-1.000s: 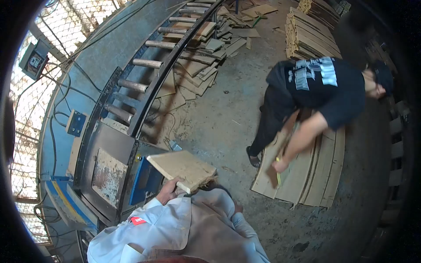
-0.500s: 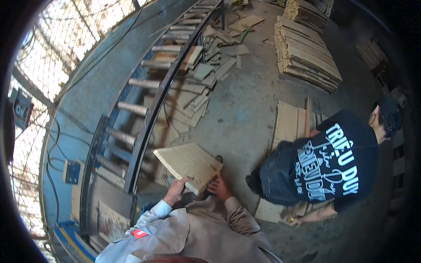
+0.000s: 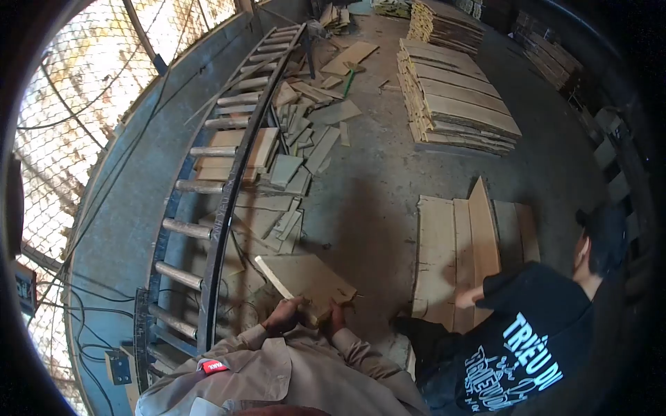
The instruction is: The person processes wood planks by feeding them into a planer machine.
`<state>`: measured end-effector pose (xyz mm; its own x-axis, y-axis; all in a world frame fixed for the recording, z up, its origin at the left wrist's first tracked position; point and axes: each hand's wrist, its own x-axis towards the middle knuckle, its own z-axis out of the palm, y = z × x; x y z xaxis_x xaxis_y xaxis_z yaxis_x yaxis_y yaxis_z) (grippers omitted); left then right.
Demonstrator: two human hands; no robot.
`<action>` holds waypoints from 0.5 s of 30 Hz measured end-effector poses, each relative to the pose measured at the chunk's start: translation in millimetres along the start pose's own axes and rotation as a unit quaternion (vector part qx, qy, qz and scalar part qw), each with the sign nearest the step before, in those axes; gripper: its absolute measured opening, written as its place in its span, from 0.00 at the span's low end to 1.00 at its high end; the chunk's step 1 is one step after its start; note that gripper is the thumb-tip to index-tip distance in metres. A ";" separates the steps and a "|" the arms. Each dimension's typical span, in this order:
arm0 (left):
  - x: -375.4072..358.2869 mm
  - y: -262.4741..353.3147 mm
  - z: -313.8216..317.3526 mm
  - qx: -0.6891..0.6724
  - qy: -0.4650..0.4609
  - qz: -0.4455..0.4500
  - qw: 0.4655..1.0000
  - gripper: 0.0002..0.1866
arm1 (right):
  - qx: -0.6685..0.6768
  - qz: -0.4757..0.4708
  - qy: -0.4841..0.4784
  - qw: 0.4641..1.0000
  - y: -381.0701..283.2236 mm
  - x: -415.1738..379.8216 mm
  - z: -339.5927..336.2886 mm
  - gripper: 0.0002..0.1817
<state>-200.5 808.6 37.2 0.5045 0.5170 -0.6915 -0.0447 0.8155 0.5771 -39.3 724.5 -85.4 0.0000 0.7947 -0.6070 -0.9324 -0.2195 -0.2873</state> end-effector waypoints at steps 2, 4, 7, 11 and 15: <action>95.2 -59.7 -65.4 0.219 -0.106 0.245 0.938 0.18 | 0.037 -0.006 0.004 0.999 -21.2 20.6 11.1 0.28; 106.7 -19.3 -47.0 0.254 -0.118 0.258 0.925 0.17 | 0.049 0.003 -0.013 0.999 -45.1 47.8 12.7 0.28; 114.6 56.1 -7.6 0.282 -0.114 0.241 0.922 0.14 | 0.041 0.019 -0.037 0.998 -81.0 75.9 22.2 0.28; 205.9 93.6 -12.2 0.433 -0.139 0.376 0.808 0.22 | 0.022 0.048 -0.013 0.999 -135.9 140.8 29.4 0.26; 285.8 170.7 16.0 0.038 -0.166 0.047 0.984 0.27 | 0.021 0.019 0.123 0.992 -201.8 215.2 55.9 0.25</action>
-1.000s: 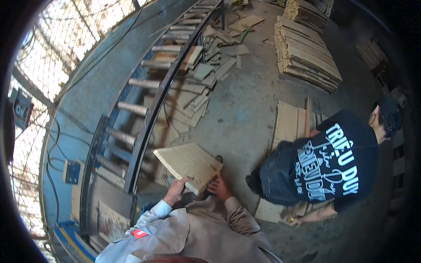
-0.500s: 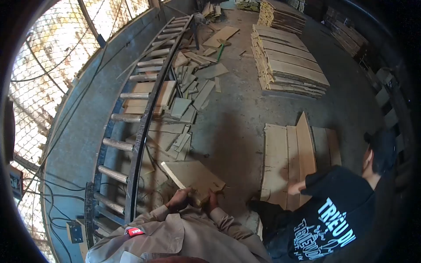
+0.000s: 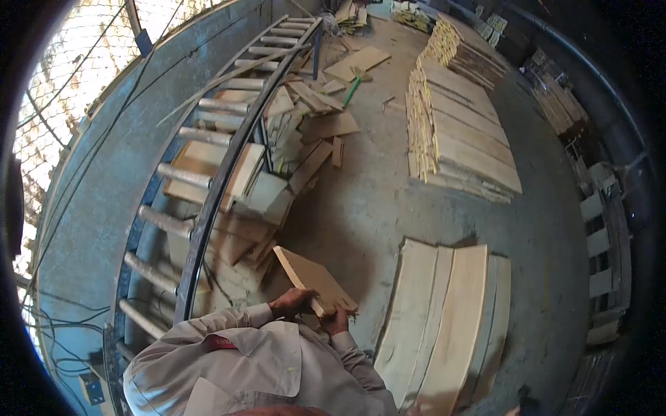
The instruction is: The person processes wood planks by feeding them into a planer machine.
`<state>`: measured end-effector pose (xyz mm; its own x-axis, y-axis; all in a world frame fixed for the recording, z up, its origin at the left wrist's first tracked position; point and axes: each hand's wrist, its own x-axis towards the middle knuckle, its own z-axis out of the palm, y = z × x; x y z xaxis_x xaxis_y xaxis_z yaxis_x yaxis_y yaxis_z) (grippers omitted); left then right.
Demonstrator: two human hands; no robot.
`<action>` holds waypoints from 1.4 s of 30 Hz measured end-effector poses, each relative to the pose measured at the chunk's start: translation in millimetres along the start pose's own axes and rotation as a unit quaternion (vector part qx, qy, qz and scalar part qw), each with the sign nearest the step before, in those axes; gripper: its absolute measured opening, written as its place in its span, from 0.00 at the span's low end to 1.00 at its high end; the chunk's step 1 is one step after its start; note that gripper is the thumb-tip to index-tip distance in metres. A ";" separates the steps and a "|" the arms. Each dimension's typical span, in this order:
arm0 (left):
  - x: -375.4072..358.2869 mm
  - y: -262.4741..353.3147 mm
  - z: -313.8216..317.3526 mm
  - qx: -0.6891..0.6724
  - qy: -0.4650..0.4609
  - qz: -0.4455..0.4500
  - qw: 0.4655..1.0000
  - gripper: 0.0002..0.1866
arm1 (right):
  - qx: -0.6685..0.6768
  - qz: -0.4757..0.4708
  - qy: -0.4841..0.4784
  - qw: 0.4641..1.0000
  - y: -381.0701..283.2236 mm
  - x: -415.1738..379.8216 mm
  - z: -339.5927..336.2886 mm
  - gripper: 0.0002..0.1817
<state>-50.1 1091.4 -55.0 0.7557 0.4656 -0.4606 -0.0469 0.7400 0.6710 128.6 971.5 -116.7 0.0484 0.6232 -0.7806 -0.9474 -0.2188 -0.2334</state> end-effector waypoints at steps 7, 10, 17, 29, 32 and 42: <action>60.3 158.6 -52.1 0.106 -0.050 -0.007 0.993 0.26 | 0.005 -0.190 0.093 0.977 -110.5 113.6 49.6 0.22; 77.5 156.2 -127.2 0.030 0.054 0.039 0.997 0.27 | 0.036 -0.214 0.121 0.969 -165.7 149.9 48.6 0.23; 51.3 62.4 -265.9 -0.005 0.369 -0.042 0.928 0.22 | 0.042 -0.241 0.282 0.928 -289.1 215.7 76.7 0.20; 93.0 109.0 -230.6 0.089 0.552 -0.237 0.794 0.20 | 0.066 -0.159 0.315 0.933 -466.1 509.2 206.1 0.26; 128.7 149.8 -216.0 0.051 0.581 -0.203 0.787 0.20 | 0.014 -0.195 0.233 0.953 -493.8 592.2 340.5 0.26; 197.4 164.6 -139.3 -0.021 0.640 -0.193 0.744 0.19 | -0.217 -0.088 -0.274 0.933 -450.3 774.6 774.6 0.27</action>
<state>0.3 1372.7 -116.4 -0.5204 0.2752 -0.8084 -0.0280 0.9407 0.3382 347.8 2134.3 -167.1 -0.0908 0.9424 -0.3219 -0.7174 -0.2861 -0.6352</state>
